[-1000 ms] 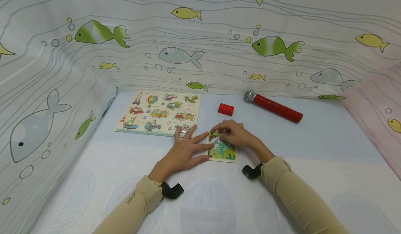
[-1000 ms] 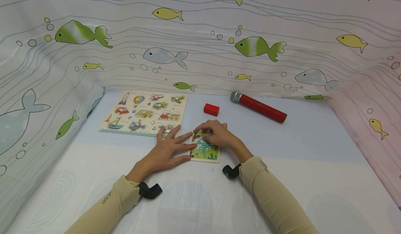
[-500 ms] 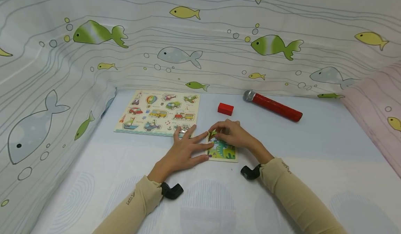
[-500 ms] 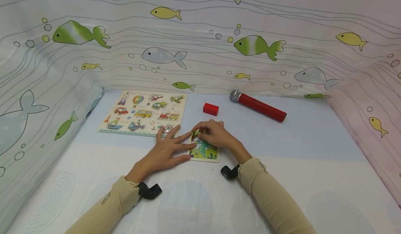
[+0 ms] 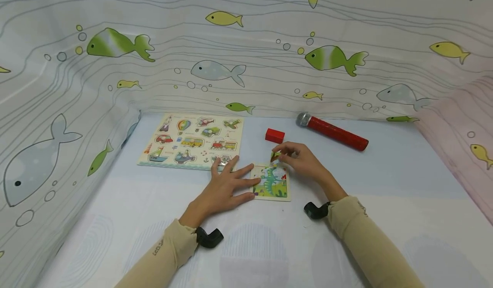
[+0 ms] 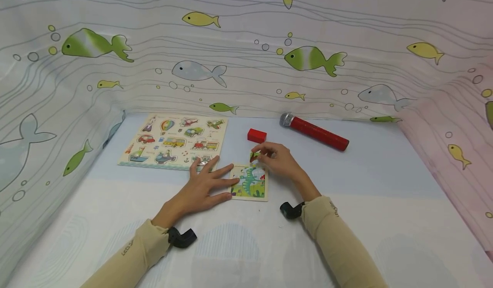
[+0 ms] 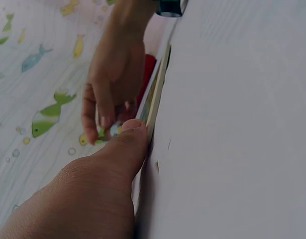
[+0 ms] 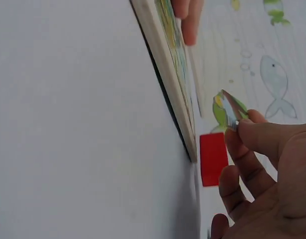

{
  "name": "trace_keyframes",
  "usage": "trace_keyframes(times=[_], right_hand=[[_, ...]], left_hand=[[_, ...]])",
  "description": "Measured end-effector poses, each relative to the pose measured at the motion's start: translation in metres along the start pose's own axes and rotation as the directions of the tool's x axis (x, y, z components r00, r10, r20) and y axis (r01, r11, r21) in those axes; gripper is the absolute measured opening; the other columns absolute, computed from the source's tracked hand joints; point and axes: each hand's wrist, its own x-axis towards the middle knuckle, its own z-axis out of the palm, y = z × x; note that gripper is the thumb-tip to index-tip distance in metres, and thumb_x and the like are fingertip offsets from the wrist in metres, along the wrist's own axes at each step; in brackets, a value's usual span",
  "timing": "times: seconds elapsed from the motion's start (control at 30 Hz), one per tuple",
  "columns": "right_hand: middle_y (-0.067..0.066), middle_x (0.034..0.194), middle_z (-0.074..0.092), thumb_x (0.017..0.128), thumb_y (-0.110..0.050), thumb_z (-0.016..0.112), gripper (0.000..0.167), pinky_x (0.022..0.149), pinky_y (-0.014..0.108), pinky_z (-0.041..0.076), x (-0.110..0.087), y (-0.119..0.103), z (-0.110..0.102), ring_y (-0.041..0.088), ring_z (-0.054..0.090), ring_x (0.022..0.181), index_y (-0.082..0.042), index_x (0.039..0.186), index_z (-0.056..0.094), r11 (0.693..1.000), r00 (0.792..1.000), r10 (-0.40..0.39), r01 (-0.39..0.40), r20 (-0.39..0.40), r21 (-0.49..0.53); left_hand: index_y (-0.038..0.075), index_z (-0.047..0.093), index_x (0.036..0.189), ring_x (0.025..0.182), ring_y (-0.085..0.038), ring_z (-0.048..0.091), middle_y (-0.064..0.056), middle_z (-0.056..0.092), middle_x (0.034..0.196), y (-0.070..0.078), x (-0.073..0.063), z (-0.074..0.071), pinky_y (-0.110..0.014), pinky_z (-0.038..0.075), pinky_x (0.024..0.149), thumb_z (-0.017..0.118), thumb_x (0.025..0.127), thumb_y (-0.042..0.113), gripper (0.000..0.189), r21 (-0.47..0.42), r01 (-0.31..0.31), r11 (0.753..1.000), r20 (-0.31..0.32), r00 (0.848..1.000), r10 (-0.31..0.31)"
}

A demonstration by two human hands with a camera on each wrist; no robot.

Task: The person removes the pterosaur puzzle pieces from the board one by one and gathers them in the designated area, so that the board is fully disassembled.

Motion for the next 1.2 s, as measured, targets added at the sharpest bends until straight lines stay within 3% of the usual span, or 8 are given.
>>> trace_keyframes(times=[0.23, 0.43, 0.6, 0.8, 0.9, 1.03, 1.2], right_hand=[[0.006, 0.120, 0.071, 0.101, -0.012, 0.062, 0.025, 0.085, 0.028, 0.046, -0.008, 0.023, -0.027, 0.023, 0.055, 0.098, -0.016, 0.123, 0.071, 0.993, 0.992, 0.100, -0.104, -0.073, -0.048], [0.007, 0.120, 0.071, 0.101, -0.012, 0.061, 0.025, 0.085, 0.031, 0.047, -0.007, 0.036, -0.036, 0.023, 0.054, 0.098, -0.016, 0.123, 0.071, 0.982, 0.984, 0.150, -0.160, -0.100, -0.104], [0.008, 0.124, 0.070, 0.102, -0.014, 0.059, 0.026, 0.089, 0.034, 0.046, -0.008, 0.041, -0.038, 0.024, 0.055, 0.102, -0.015, 0.125, 0.070, 0.977, 0.979, 0.158, -0.174, -0.127, -0.121], [0.013, 0.129, 0.068, 0.099, -0.015, 0.064, 0.029, 0.094, 0.040, 0.044, -0.013, 0.046, -0.040, 0.027, 0.054, 0.111, -0.011, 0.128, 0.070, 0.975, 0.981, 0.103, -0.133, -0.165, -0.177], [0.014, 0.138, 0.063, 0.094, -0.021, 0.072, 0.037, 0.105, 0.053, 0.034, -0.013, 0.049, -0.041, 0.032, 0.046, 0.125, -0.013, 0.130, 0.069, 0.969, 0.984, 0.087, -0.120, -0.156, -0.218], [0.015, 0.152, 0.051, 0.087, -0.033, 0.080, 0.048, 0.110, 0.069, 0.017, -0.013, 0.050, -0.042, 0.038, 0.032, 0.142, -0.017, 0.131, 0.068, 0.949, 0.984, 0.114, -0.149, -0.139, -0.276], [0.015, 0.158, 0.045, 0.085, -0.039, 0.081, 0.050, 0.110, 0.071, 0.012, -0.013, 0.052, -0.042, 0.040, 0.025, 0.149, -0.019, 0.129, 0.070, 0.929, 0.984, 0.129, -0.164, -0.125, -0.332]], left_hand=[[0.044, 0.060, 0.139, 0.157, -0.040, 0.021, 0.007, 0.043, 0.161, 0.000, 0.000, 0.000, -0.073, -0.001, 0.116, 0.058, 0.097, 0.059, 0.045, -0.017, 0.000, 1.000, -0.004, 1.000, 0.000], [0.044, 0.060, 0.139, 0.157, -0.039, 0.020, 0.007, 0.043, 0.161, -0.001, -0.001, 0.002, -0.073, -0.002, 0.116, 0.057, 0.097, 0.059, 0.045, -0.026, 0.007, 1.000, -0.001, 1.000, -0.007], [0.046, 0.060, 0.139, 0.158, -0.038, 0.019, 0.009, 0.042, 0.162, -0.001, 0.000, 0.003, -0.072, -0.002, 0.116, 0.057, 0.098, 0.059, 0.044, -0.019, 0.015, 1.000, -0.002, 1.000, -0.015], [0.046, 0.059, 0.140, 0.158, -0.037, 0.019, 0.009, 0.041, 0.162, -0.001, 0.000, 0.003, -0.072, -0.004, 0.117, 0.057, 0.097, 0.059, 0.044, -0.021, 0.015, 1.000, 0.002, 1.000, -0.015], [0.045, 0.060, 0.139, 0.157, -0.038, 0.021, 0.008, 0.043, 0.161, 0.000, -0.001, 0.002, -0.073, -0.003, 0.116, 0.058, 0.097, 0.058, 0.044, -0.018, 0.011, 1.000, -0.009, 1.000, -0.011], [0.044, 0.061, 0.139, 0.157, -0.038, 0.021, 0.008, 0.043, 0.161, 0.000, 0.000, 0.003, -0.073, -0.002, 0.116, 0.059, 0.097, 0.058, 0.044, -0.019, 0.009, 1.000, -0.010, 1.000, -0.009], [0.044, 0.061, 0.139, 0.157, -0.038, 0.021, 0.008, 0.043, 0.161, 0.000, 0.000, 0.002, -0.074, -0.002, 0.116, 0.059, 0.096, 0.058, 0.044, -0.021, 0.010, 1.000, -0.010, 1.000, -0.010]])
